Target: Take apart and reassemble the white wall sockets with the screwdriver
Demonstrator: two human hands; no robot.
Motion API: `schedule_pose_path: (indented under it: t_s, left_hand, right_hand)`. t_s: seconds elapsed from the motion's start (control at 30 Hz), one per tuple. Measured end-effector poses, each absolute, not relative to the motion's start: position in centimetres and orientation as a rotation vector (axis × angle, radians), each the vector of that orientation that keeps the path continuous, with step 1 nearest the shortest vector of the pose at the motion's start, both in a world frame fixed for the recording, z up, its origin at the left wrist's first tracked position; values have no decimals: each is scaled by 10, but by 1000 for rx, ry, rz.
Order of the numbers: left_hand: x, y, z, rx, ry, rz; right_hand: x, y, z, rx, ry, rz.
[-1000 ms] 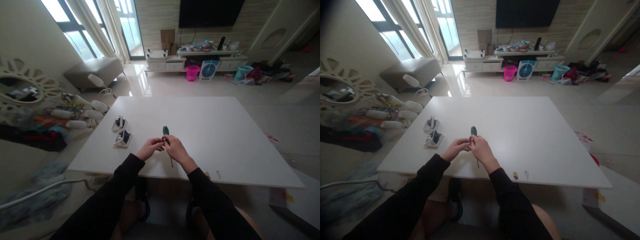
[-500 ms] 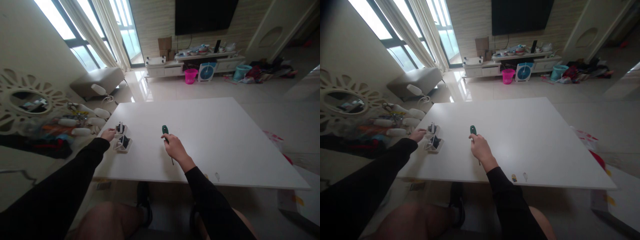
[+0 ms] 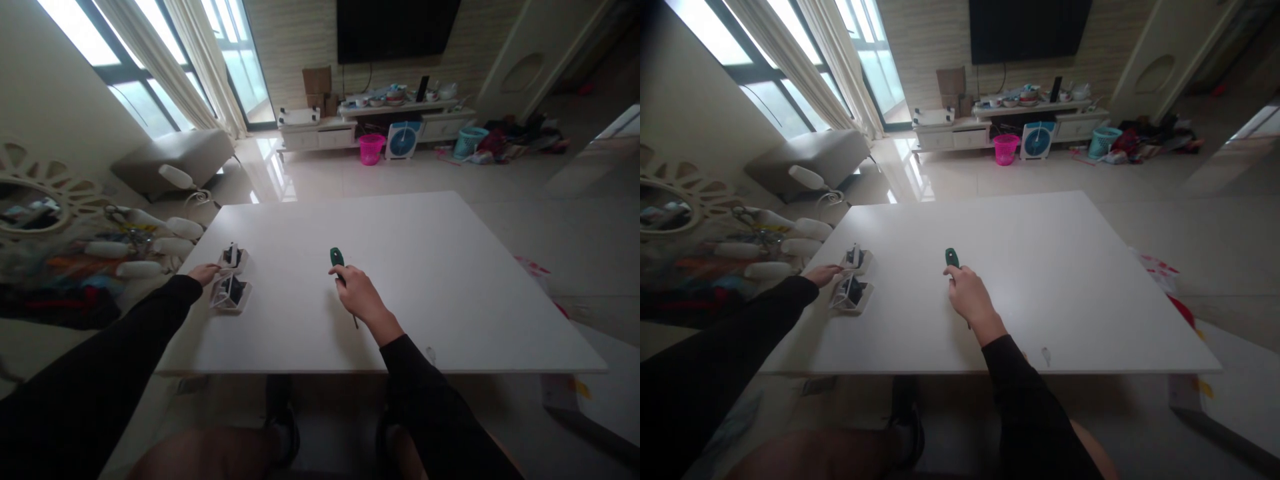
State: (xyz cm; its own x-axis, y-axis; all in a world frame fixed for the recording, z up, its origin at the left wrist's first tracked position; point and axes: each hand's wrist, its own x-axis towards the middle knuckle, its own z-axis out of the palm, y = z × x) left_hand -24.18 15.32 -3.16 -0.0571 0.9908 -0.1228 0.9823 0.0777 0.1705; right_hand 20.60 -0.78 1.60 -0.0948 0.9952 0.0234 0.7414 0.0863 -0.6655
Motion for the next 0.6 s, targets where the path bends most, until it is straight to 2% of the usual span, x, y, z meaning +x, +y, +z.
schedule_pose_path:
  t_s: [0.37,0.6]
  left_hand:
    - [-153,191,-42,1885,2009,28]
    - [-77,165,-33,2001,1911,-102]
  right_hand:
    - [221,-5,12,-1740,-1869,667]
    - [226,0,14,-1709,-1846,666]
